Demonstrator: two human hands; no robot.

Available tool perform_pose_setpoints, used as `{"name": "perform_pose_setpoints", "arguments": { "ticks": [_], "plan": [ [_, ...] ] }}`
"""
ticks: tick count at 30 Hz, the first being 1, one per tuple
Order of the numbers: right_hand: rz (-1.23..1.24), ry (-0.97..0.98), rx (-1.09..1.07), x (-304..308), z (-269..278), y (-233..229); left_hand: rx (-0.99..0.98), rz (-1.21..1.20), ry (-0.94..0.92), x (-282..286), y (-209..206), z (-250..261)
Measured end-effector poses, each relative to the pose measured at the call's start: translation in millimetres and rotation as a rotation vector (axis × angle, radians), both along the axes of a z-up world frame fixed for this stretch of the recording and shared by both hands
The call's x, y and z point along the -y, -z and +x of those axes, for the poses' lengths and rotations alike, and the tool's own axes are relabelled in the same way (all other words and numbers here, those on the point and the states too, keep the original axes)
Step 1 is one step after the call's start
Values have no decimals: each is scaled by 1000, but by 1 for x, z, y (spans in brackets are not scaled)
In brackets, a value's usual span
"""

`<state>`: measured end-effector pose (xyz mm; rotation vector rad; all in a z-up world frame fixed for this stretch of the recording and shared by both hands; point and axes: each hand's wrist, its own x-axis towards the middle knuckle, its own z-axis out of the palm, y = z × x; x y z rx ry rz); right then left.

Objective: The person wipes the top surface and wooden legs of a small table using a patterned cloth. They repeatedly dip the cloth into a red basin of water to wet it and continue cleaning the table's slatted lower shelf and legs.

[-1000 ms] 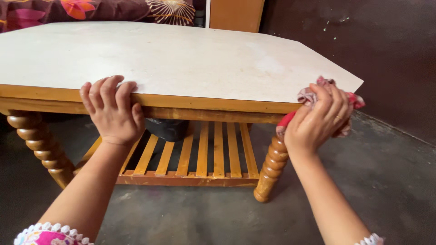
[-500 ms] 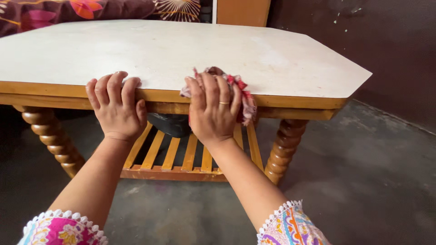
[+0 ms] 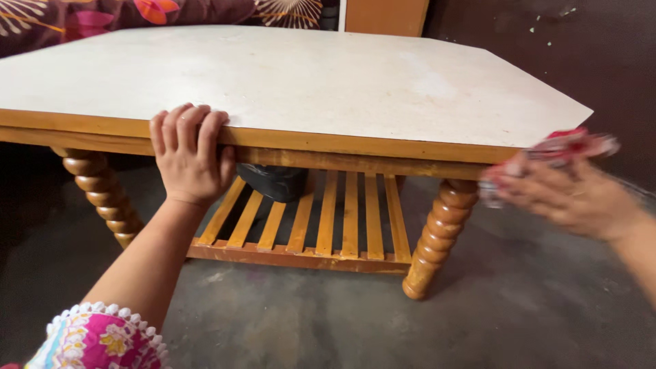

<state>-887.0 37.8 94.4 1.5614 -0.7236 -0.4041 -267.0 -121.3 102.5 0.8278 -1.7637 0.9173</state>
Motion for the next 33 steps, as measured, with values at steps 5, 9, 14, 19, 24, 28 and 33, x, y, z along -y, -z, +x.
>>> {"name": "perform_pose_setpoints", "arguments": {
  "ticks": [5,9,14,19,24,28,33],
  "plan": [
    [407,-126,282,3,-83,-13,-37,-90,13,23,10,-1],
    [192,-252,62,8,0,-35,-55,-136,22,28,13,-2],
    [264,-388,202,30,145,-51,-80,-108,22,29,17,-5],
    [160,-477,257,53,255,-57,-61,-52,-25,34,15,-3],
    [276,-529,325,66,320,-65,-90,54,39,4,7,-9],
    [256,-578,328,80,355,-66,-119,275,184,-41,2,9],
    [205,-676,397,94,405,-68,-217,368,16,-90,37,62]
  ]
}}
